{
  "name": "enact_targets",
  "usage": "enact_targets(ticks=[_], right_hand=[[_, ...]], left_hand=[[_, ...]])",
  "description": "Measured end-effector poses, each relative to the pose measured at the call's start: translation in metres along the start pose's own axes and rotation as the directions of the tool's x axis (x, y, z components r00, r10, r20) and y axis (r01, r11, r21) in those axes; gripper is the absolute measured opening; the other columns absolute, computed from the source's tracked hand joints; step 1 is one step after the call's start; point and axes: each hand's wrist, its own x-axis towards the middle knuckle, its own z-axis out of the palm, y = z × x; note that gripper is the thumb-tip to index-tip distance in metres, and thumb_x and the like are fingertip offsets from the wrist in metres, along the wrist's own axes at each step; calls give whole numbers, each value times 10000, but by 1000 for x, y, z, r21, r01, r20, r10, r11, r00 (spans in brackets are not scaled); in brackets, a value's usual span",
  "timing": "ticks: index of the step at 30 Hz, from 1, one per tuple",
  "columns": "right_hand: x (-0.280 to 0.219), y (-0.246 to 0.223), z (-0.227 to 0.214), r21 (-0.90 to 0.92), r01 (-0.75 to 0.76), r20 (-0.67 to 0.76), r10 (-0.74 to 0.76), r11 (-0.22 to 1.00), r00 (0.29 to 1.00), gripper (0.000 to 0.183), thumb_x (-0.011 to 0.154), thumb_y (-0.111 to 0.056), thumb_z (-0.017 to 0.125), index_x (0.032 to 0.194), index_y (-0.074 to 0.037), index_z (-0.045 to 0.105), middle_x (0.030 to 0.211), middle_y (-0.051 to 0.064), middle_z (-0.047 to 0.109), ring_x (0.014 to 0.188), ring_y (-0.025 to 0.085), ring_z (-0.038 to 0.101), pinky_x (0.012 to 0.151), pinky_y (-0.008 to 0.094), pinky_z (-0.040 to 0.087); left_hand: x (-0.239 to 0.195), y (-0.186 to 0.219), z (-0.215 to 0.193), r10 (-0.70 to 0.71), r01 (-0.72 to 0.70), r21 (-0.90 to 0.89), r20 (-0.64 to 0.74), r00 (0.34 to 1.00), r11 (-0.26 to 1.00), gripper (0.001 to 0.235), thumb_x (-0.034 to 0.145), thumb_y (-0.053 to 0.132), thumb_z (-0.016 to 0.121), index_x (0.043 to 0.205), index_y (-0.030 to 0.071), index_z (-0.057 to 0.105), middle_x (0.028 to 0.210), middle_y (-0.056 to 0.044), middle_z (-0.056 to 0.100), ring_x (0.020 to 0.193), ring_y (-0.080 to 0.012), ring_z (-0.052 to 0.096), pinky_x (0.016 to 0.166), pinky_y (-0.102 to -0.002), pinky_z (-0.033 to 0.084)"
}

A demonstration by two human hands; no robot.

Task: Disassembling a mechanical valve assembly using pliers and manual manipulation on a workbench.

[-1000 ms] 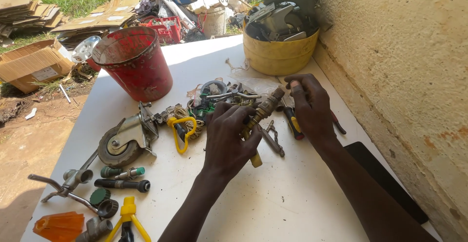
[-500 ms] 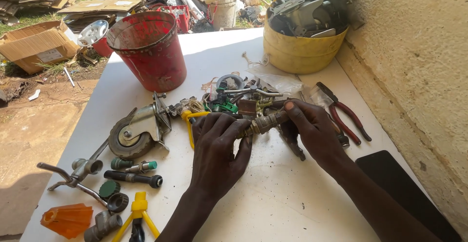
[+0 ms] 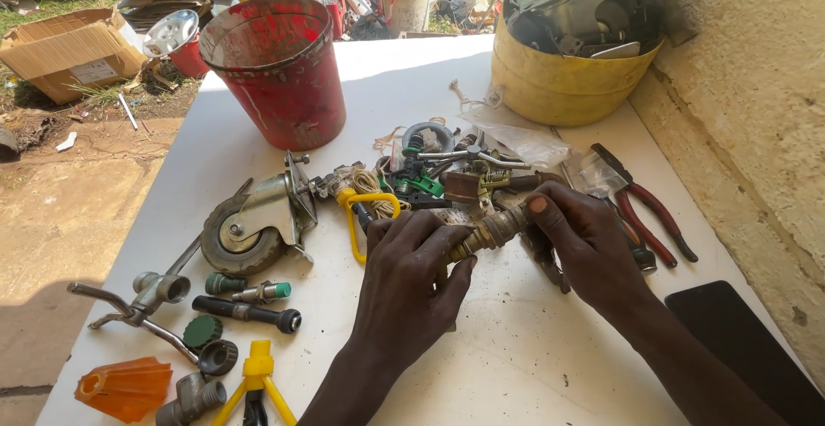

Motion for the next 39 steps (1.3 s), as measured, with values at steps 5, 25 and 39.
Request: enact_targets(ticks=[5,25,39], right_hand=[[-1,-4,10,126,-211,-1,213,969,977,383,1027,-257,476,712,-48,538,512,97,553,383,163,476,345,274,355],[-3,3,9,315,-156,88,135,936,987,236,980,-210,539,1082,-23,641,667,92,554,526,146,517,400,261,435],[-2,-2,2,359,-146,167,90,922,982,191,931,-159,580,1048,-17,633,786,89,589,709,172,604,566,308,535]], left_hand=[[-6,-4,5,81,-80,120,1,997,990,207,874,170,674,1055,70,674,931,-67,590,911,-276,553,778,-416,365],[-10,-2,6,17,-18,61,22,1000,998,176,871,193,684,995,69,667,838,-64,602,756,-286,589,780,-416,378],[-9,-3,4,35,-36,35,21,999,999,190,900,221,665,1003,64,635,846,-68,587,780,-287,569,770,-415,368]])
